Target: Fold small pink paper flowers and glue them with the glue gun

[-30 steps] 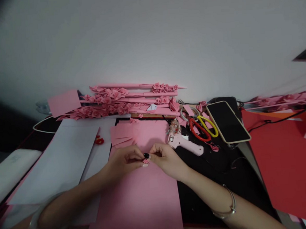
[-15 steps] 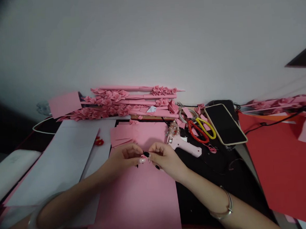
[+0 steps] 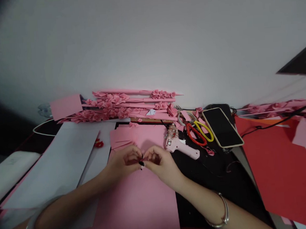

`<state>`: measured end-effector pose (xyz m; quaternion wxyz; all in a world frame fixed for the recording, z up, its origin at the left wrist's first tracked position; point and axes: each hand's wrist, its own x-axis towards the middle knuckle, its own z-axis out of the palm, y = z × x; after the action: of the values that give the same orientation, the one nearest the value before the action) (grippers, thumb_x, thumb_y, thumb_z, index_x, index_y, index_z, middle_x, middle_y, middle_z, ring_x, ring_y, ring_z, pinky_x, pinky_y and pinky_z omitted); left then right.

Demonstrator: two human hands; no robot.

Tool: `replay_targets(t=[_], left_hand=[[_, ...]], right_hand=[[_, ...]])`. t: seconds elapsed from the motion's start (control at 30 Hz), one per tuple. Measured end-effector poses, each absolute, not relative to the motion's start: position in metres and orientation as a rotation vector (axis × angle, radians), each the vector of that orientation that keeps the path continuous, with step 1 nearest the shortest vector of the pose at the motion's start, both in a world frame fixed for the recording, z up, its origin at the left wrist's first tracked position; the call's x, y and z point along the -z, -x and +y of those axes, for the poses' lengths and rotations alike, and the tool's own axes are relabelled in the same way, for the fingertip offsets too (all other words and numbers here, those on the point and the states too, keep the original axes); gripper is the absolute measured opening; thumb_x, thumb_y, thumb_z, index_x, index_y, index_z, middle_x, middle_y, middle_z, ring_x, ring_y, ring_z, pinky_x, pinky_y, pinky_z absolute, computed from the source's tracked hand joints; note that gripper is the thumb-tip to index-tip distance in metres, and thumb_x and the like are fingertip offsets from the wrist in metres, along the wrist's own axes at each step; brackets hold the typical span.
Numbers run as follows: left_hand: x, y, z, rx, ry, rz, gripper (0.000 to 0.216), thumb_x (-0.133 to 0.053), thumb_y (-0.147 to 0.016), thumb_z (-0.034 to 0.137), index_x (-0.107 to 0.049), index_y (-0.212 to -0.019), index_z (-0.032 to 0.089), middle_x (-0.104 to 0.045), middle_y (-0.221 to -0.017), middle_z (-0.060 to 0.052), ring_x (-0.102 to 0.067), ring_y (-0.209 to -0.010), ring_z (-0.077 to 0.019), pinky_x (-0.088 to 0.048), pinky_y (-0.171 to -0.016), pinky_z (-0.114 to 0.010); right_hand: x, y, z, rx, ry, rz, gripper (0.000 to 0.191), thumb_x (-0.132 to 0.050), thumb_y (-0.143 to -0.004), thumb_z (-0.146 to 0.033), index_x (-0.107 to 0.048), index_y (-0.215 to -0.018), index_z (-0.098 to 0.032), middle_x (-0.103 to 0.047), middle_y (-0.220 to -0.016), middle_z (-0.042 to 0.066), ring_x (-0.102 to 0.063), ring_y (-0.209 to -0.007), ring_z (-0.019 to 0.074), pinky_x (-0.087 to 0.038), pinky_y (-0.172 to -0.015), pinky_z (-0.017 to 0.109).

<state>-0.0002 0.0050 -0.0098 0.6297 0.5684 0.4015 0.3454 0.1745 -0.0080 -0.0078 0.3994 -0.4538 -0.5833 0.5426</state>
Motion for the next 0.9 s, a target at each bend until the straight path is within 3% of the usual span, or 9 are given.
replay_targets(t=[0.17, 0.63, 0.9], left_hand=[[0.0123, 0.0006, 0.0037, -0.772, -1.409, 0.978, 0.021, -0.070, -0.066, 0.016, -0.053, -0.078, 0.018, -0.064, -0.073, -0.001, -0.062, -0.072, -0.0150, -0.047, -0.064, -0.025], [0.0071, -0.0014, 0.0025, -0.790, -1.464, 1.000, 0.020, -0.070, -0.069, 0.018, -0.052, -0.076, 0.018, -0.066, -0.073, -0.001, -0.064, -0.072, -0.0153, -0.047, -0.064, -0.025], [0.0056, -0.0013, 0.0028, -0.807, -1.442, 0.976, 0.020, -0.071, -0.068, 0.019, -0.052, -0.076, 0.019, -0.064, -0.073, 0.000, -0.062, -0.072, -0.0149, -0.046, -0.065, -0.024]], right_hand=[[0.0063, -0.1746, -0.0089, -1.284, 1.215, -1.556, 0.006, -0.062, -0.074, -0.021, -0.057, -0.072, -0.018, -0.048, -0.064, -0.003, -0.043, -0.058, 0.0121, -0.033, -0.055, 0.025], [0.0052, -0.1766, -0.0048, -1.337, 1.287, -1.545, 0.018, -0.059, -0.075, -0.027, -0.049, -0.062, -0.020, -0.041, -0.056, -0.006, -0.035, -0.051, 0.0103, -0.027, -0.050, 0.024], [0.0041, -0.1767, -0.0025, -1.374, 1.292, -1.490, 0.020, -0.064, -0.073, -0.029, -0.049, -0.062, -0.019, -0.046, -0.058, -0.005, -0.039, -0.053, 0.0102, -0.030, -0.052, 0.024]])
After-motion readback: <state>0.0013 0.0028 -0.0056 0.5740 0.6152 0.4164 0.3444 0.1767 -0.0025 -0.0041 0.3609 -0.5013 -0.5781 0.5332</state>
